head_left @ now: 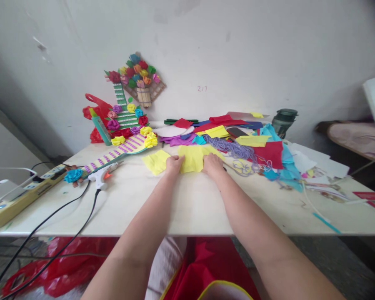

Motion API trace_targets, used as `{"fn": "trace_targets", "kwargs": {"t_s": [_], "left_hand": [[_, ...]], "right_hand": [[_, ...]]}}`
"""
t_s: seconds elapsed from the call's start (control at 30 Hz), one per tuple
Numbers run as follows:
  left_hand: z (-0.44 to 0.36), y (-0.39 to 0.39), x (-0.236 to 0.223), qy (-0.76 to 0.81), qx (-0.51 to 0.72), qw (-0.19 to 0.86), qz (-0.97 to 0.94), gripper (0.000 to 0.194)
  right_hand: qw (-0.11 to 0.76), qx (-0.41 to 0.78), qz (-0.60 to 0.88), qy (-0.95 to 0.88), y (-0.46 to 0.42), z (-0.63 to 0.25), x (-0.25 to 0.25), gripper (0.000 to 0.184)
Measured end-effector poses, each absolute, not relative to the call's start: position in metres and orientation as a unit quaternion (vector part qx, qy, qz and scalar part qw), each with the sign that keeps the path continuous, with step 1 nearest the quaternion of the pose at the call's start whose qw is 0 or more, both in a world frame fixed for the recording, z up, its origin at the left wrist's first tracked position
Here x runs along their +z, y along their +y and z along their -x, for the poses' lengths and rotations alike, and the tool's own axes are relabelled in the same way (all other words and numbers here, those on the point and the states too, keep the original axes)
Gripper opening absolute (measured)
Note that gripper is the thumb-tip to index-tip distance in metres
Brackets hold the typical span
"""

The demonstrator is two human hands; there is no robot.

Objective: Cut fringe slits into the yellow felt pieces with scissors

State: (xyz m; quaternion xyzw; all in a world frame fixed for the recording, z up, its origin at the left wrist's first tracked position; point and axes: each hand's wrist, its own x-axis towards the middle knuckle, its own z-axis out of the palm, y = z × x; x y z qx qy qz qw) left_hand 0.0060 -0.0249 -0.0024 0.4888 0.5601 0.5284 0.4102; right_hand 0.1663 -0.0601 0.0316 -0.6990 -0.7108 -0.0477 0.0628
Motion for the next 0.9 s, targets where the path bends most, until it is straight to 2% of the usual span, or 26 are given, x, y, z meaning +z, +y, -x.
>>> {"fn": "trace_targets", "kwargs": {"t_s": [0.27,0.53,0.9], "left_hand": [[-0.005,-0.025,-0.002,0.555,0.535,0.416,-0.483,0.028],[-0.005,-0.026,-0.003,0.533,0.548,0.431,-0.480,0.029],[-0.003,-0.028,-0.001,0.514,0.585,0.434,-0.452,0.036]], "right_hand": [[0.123,-0.065,0.722,-0.678,-0.062,-0.170,0.036,0.032],[0.198,-0.078,0.755,-0.620,-0.057,-0.189,0.039,0.035],[0.177,-0.052,0.813,-0.552,-0.053,-0.215,0.031,0.036]]}}
